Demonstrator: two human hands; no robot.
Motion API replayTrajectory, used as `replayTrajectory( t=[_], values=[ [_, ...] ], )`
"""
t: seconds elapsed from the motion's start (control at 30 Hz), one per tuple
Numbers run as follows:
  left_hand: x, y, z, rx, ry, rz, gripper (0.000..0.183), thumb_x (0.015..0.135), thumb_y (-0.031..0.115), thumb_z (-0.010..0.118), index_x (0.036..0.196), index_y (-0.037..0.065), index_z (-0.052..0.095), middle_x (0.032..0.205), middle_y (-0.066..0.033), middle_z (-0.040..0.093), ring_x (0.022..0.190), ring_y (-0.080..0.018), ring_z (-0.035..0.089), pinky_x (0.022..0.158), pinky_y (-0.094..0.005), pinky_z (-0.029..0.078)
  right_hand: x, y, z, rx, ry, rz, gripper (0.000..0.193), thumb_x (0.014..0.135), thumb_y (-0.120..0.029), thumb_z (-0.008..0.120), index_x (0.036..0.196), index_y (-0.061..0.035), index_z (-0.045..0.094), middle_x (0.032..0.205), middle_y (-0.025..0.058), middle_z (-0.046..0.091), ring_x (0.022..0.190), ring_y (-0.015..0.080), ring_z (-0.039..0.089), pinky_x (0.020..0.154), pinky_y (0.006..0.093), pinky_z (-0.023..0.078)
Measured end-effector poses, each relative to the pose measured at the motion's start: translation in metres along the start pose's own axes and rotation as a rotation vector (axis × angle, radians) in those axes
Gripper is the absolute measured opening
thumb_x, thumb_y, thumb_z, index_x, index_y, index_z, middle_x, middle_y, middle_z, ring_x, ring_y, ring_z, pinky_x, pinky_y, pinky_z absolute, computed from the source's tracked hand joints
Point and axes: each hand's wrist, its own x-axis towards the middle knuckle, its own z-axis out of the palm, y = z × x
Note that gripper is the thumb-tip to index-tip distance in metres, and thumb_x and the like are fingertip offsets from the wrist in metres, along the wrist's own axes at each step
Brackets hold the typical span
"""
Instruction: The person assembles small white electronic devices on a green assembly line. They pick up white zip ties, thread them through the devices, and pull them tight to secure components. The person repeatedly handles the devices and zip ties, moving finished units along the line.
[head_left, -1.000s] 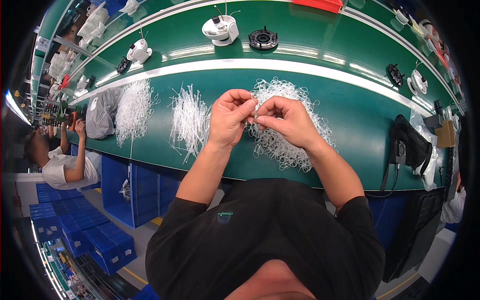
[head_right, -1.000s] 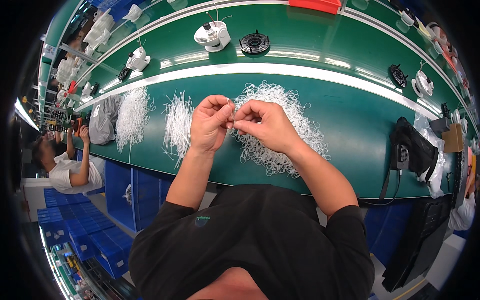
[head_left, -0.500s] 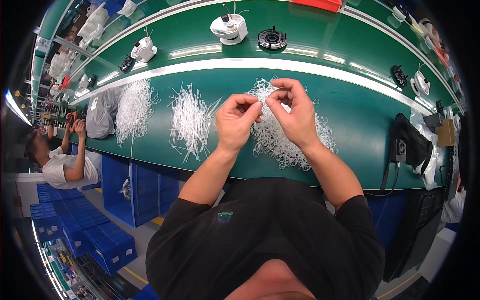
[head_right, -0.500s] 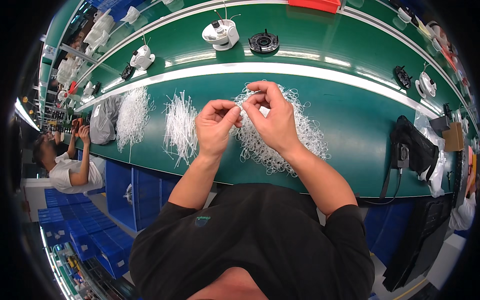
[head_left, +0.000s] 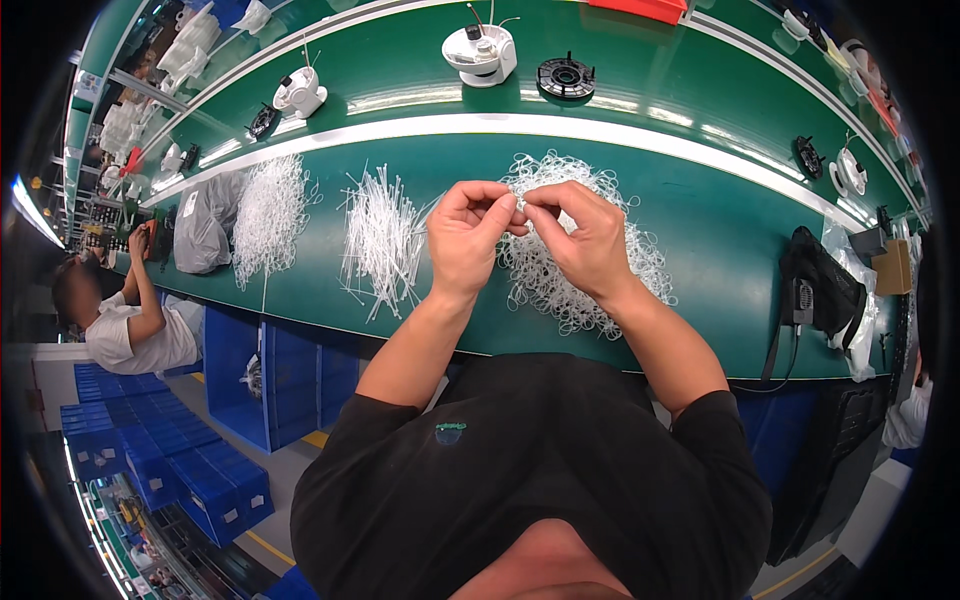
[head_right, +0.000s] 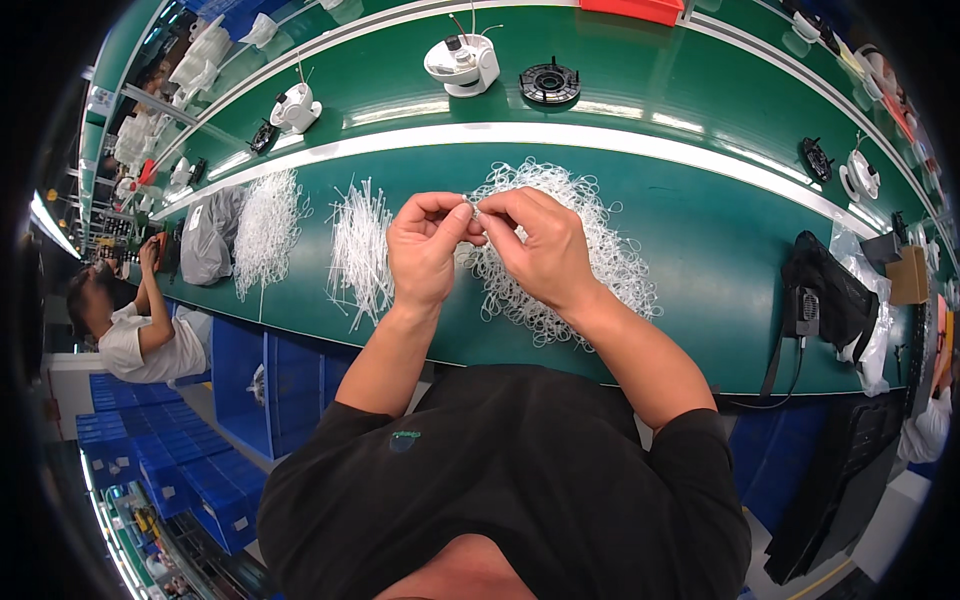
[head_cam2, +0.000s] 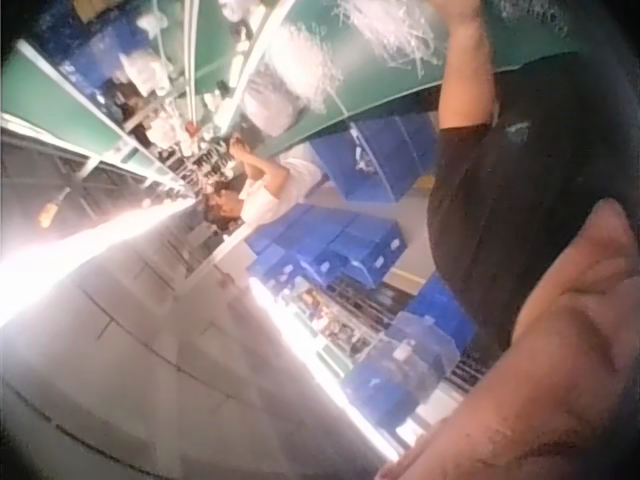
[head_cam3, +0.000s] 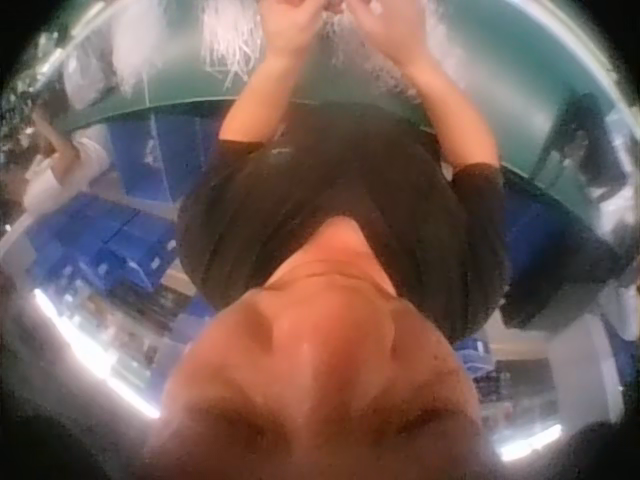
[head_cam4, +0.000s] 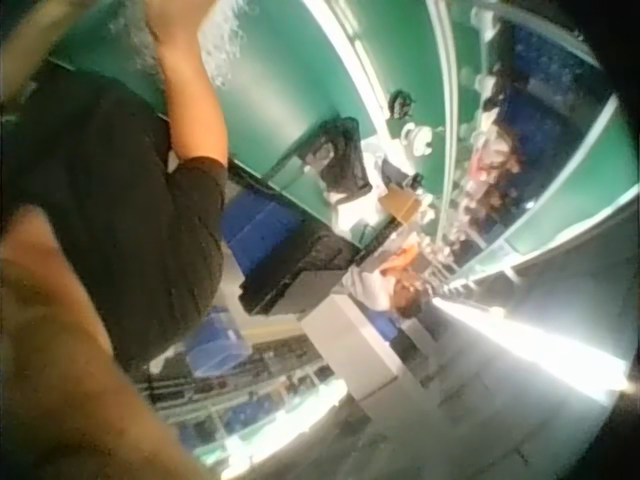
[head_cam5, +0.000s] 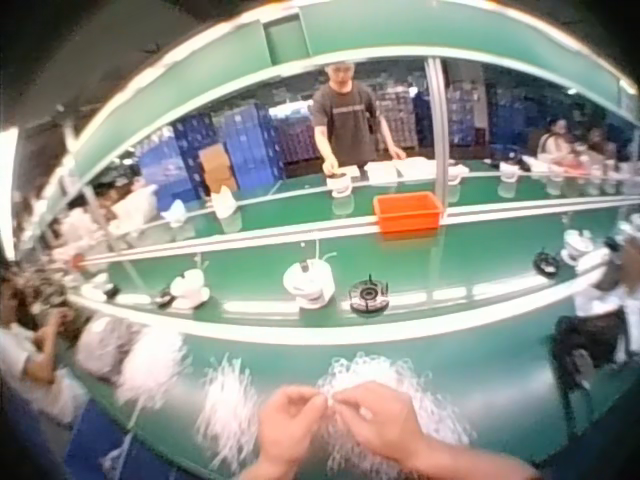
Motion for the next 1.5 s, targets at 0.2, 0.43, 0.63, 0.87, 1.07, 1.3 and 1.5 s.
replayTrajectory(
  t=[0.2, 0.43, 0.63, 0.87, 1.07, 1.3, 1.5],
  values=[
    [-0.005, 0.003, -0.002, 0.139, 0.002, -0.031, 0.009, 0.092, 0.0, 0.065, 0.1, -0.004, 0.064, 0.086, -0.0085, 0.068, 0.071, -0.0127, 0.068, 0.065, -0.0263, 0.06, 0.0, 0.002, 0.002, 0.007, 0.004, -0.003, 0.008, 0.083, 0.0, 0.069, 0.091, -0.0022, 0.068, 0.082, 0.0103, 0.069, 0.072, 0.023, 0.068, 0.063, 0.0325, 0.054],
    [-0.007, -0.002, -0.004, 0.321, -0.112, -0.054, 0.006, 0.088, 0.001, 0.067, 0.093, -0.002, 0.068, 0.087, -0.0033, 0.062, 0.07, -0.0074, 0.062, 0.058, -0.0214, 0.048, -0.004, 0.006, 0.001, 0.023, -0.033, 0.092, 0.009, 0.084, -0.001, 0.07, 0.091, -0.0005, 0.065, 0.082, 0.0109, 0.069, 0.072, 0.0214, 0.069, 0.066, 0.0312, 0.054],
    [0.017, 0.001, -0.039, 0.791, -0.079, 0.026, 0.015, 0.088, 0.013, 0.071, 0.093, -0.001, 0.068, 0.082, -0.0041, 0.068, 0.07, -0.0103, 0.062, 0.064, -0.0262, 0.051, -0.004, 0.019, -0.011, -0.116, -0.126, 0.167, 0.011, 0.084, -0.007, 0.071, 0.091, -0.0007, 0.065, 0.082, 0.0105, 0.069, 0.073, 0.0231, 0.067, 0.069, 0.0325, 0.053],
    [0.075, 0.006, -0.143, 1.464, 0.194, -0.088, 0.015, 0.082, 0.019, 0.072, 0.084, 0.005, 0.068, 0.086, -0.0164, 0.071, 0.081, -0.0356, 0.068, 0.074, -0.0449, 0.053, -0.007, 0.028, -0.043, -0.16, -0.097, 0.216, 0.012, 0.084, -0.007, 0.071, 0.092, 0.0002, 0.066, 0.086, 0.0099, 0.068, 0.075, 0.021, 0.064, 0.071, 0.0315, 0.052],
    [0.084, 0.0, -0.154, 1.563, 0.153, -0.281, 0.013, 0.081, 0.02, 0.073, 0.085, 0.008, 0.07, 0.089, -0.0158, 0.072, 0.087, -0.036, 0.069, 0.077, -0.0452, 0.053, -0.012, 0.029, -0.045, -0.16, -0.094, 0.235, 0.012, 0.084, -0.006, 0.071, 0.093, 0.0005, 0.066, 0.087, 0.0098, 0.068, 0.076, 0.0206, 0.064, 0.072, 0.0313, 0.052],
    [0.085, -0.006, -0.144, 1.596, 0.102, -0.221, 0.015, 0.084, 0.019, 0.07, 0.085, 0.005, 0.069, 0.088, -0.0183, 0.072, 0.086, -0.0363, 0.068, 0.078, -0.0452, 0.053, -0.011, 0.031, -0.043, -0.157, -0.112, 0.187, 0.012, 0.084, -0.007, 0.071, 0.091, 0.0001, 0.065, 0.086, 0.0106, 0.068, 0.078, 0.0225, 0.066, 0.073, 0.033, 0.052],
    [0.072, 0.028, -0.096, 1.035, 0.227, 0.04, 0.015, 0.092, 0.015, 0.065, 0.093, 0.0, 0.063, 0.084, -0.0117, 0.07, 0.073, -0.0199, 0.067, 0.066, -0.0336, 0.053, 0.0, 0.018, -0.028, -0.127, -0.104, 0.095, 0.016, 0.084, -0.009, 0.072, 0.096, -0.0018, 0.065, 0.089, 0.0116, 0.069, 0.08, 0.0241, 0.067, 0.073, 0.0346, 0.053]
  ],
)
